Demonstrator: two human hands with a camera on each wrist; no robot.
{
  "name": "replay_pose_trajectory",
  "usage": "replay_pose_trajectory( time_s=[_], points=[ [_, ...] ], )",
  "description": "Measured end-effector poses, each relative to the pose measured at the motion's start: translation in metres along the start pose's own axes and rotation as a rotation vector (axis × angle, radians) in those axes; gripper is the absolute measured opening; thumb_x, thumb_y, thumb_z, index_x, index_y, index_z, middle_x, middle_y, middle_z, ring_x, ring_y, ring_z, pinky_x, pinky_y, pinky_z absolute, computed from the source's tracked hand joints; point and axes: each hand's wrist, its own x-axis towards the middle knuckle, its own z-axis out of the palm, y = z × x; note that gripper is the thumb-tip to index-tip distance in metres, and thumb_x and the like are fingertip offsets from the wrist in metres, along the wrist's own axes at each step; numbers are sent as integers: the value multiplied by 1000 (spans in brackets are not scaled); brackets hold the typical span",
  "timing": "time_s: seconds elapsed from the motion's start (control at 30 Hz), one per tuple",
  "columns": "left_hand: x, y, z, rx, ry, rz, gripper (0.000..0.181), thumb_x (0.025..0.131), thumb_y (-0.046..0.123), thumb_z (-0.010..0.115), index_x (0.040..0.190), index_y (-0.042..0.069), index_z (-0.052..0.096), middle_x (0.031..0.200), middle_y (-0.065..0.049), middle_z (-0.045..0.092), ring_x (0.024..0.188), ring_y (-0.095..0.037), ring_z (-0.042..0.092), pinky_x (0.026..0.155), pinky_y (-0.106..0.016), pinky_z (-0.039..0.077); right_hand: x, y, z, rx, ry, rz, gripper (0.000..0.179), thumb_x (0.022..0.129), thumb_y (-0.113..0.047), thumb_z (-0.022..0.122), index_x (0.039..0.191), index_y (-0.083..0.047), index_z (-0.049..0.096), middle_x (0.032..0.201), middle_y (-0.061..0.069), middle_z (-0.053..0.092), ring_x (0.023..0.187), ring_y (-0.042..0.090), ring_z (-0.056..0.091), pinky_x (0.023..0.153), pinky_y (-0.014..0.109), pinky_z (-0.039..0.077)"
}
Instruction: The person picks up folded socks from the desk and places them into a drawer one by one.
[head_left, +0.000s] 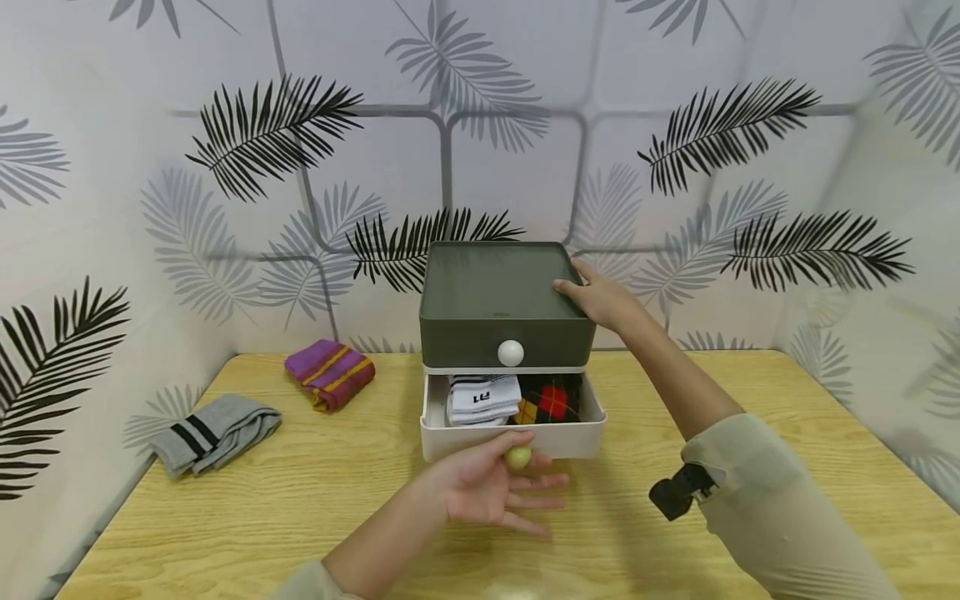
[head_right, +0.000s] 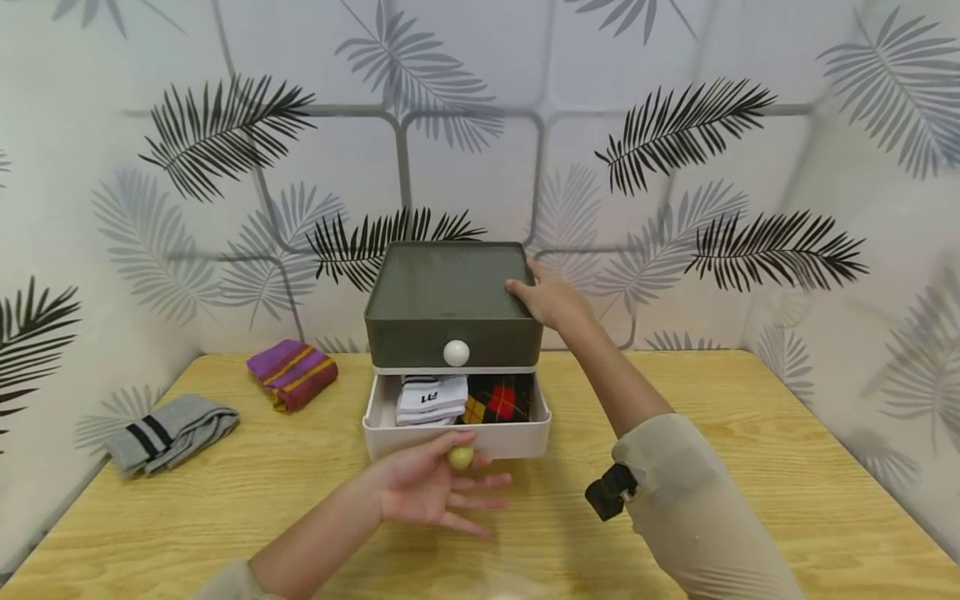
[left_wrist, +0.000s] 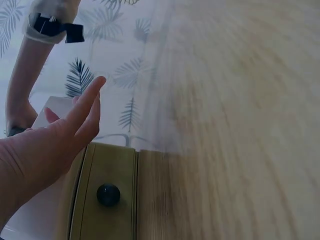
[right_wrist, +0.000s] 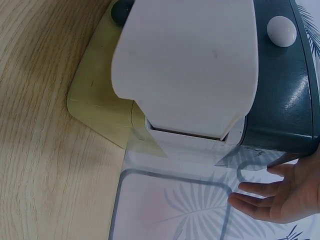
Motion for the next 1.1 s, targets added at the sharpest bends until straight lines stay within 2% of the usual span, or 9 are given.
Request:
replay_pose_trajectory(
  time_s=[0.17, 0.33, 0.53, 0.77, 1.0, 1.1],
  points=[
    [8, 10, -7, -7, 6, 28, 35, 95, 42, 45, 80, 16, 62, 118, -12, 56, 126, -41, 33, 98, -56, 29, 0, 0, 0, 4, -1, 3, 68, 98, -46, 32, 149, -8, 8, 149, 20, 13, 132, 42, 14, 103, 56, 15],
    [17, 19, -13, -11, 13, 62, 36, 95, 39, 45, 78, 13, 62, 132, -22, 45, 121, -43, 39, 98, -52, 31, 0, 1, 0, 10, -4, 8, 68, 98, -47, 31, 149, -9, 8, 149, 20, 13, 132, 42, 14, 103, 56, 16],
    [26, 29, -19, 32, 71, 98, 35, 96, 37, 45, 77, 12, 59, 131, -23, 44, 118, -39, 44, 97, -45, 37, -1, 0, -1, 13, -9, 7, 68, 98, -46, 32, 149, -8, 7, 149, 21, 13, 132, 42, 14, 103, 55, 15],
    [36, 37, -26, 62, 129, 135, 35, 96, 36, 45, 76, 10, 57, 129, -21, 47, 117, -35, 47, 95, -44, 39, -2, 0, -1, 17, -6, 6, 68, 98, -45, 32, 149, -8, 7, 149, 21, 12, 133, 42, 13, 104, 54, 14],
    [41, 41, -30, 102, 189, 146, 35, 97, 36, 45, 78, 8, 57, 124, -20, 52, 112, -34, 52, 92, -44, 42, -3, 0, -1, 17, -3, 5, 68, 98, -46, 32, 149, -9, 7, 149, 19, 13, 133, 41, 13, 104, 54, 14],
    [41, 40, -32, 117, 203, 133, 37, 95, 41, 46, 81, 9, 55, 126, -18, 52, 113, -33, 51, 93, -44, 41, -3, -1, -1, 21, 0, 1, 68, 98, -46, 33, 149, -9, 7, 149, 19, 13, 133, 40, 13, 104, 54, 14]
  ],
)
